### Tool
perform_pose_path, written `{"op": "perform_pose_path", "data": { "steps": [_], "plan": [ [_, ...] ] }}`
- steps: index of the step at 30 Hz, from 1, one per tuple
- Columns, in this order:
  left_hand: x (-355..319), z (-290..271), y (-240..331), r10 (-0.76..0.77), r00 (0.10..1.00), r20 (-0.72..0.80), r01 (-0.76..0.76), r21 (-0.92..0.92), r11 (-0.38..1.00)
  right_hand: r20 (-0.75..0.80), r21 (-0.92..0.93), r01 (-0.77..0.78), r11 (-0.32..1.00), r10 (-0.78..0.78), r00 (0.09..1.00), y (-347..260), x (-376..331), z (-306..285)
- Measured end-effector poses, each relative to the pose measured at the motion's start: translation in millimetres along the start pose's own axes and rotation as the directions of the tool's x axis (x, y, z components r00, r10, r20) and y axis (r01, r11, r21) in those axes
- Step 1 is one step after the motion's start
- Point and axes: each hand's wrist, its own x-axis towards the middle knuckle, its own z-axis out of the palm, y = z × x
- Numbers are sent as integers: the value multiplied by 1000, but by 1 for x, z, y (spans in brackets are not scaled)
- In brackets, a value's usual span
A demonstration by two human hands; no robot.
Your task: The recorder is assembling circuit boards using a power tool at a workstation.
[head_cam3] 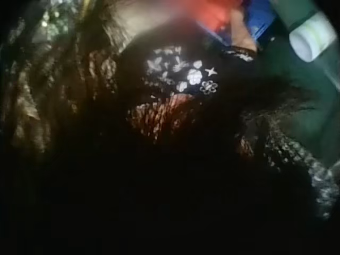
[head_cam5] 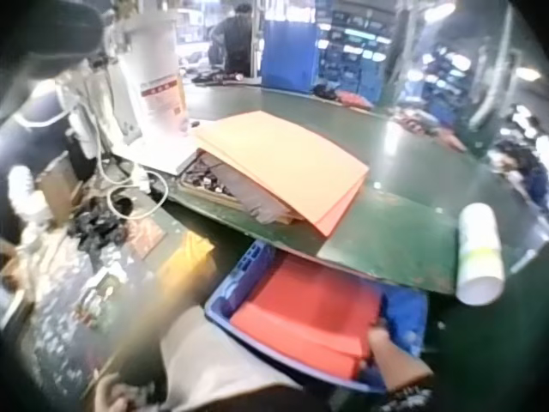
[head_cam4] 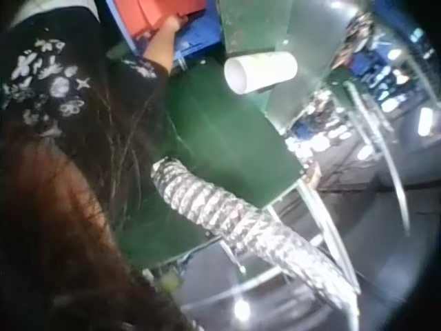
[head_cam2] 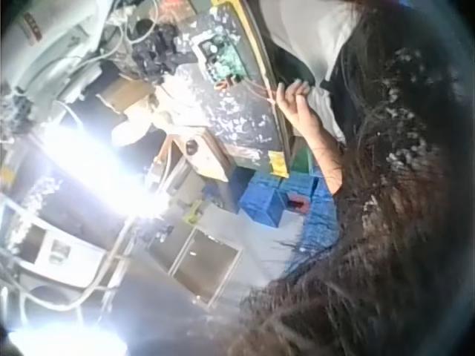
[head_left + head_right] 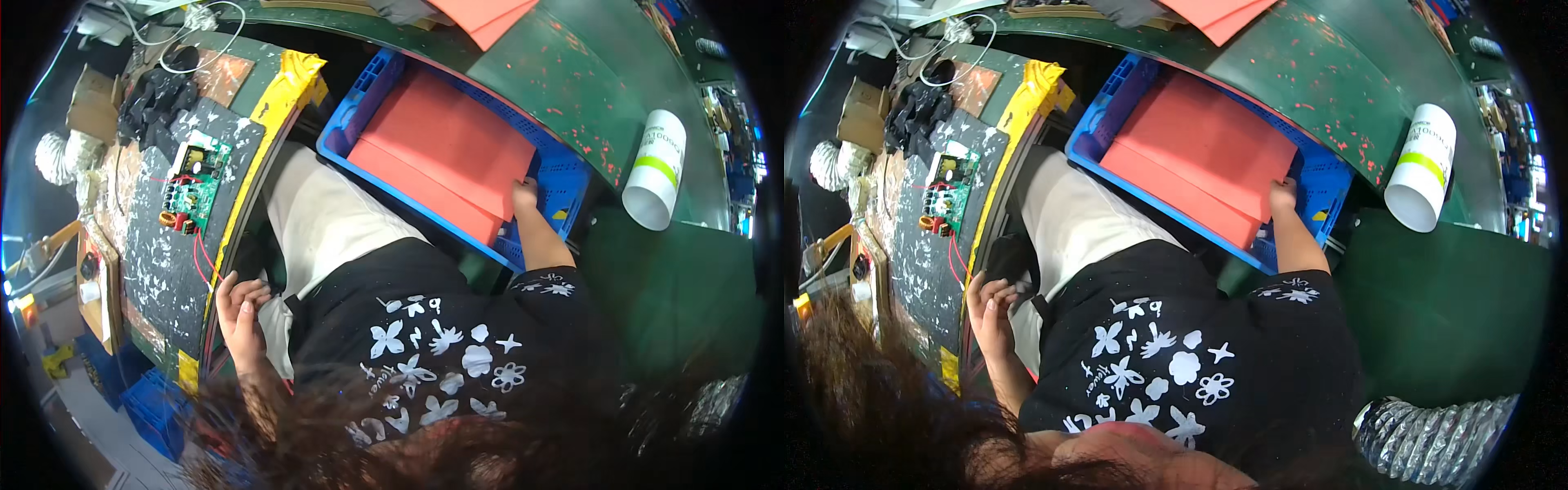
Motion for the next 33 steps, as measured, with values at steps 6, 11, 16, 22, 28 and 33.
{"op": "perform_pose_path", "data": {
  "steps": [6, 11, 16, 22, 28, 33],
  "plan": [
    [-17, -7, 13, 32, 996, -77, -30, 26, 999, -189, -404, 168, 899, -262, 946, -46, -16, 18],
    [-45, -27, 30, 118, 974, -194, -85, 172, 981, 313, 299, 657, 692, -722, 617, -286, -188, 44],
    [-22, -106, 47, 814, 552, -179, -62, 965, 254, 324, 617, 787, 36, -922, -212, -459, -294, 113],
    [-34, -178, 34, 593, 483, -644, 448, 764, 464, 595, 345, 918, -197, -710, -376, -594, -362, 166],
    [-28, -169, 43, 540, 501, -677, 434, 736, 520, 757, 495, 858, -135, -418, -502, -615, -354, 176],
    [-29, -175, 46, 500, 527, -687, 445, 724, 527, 814, 457, 887, -70, -368, -449, -618, -367, 174]
  ]
}}
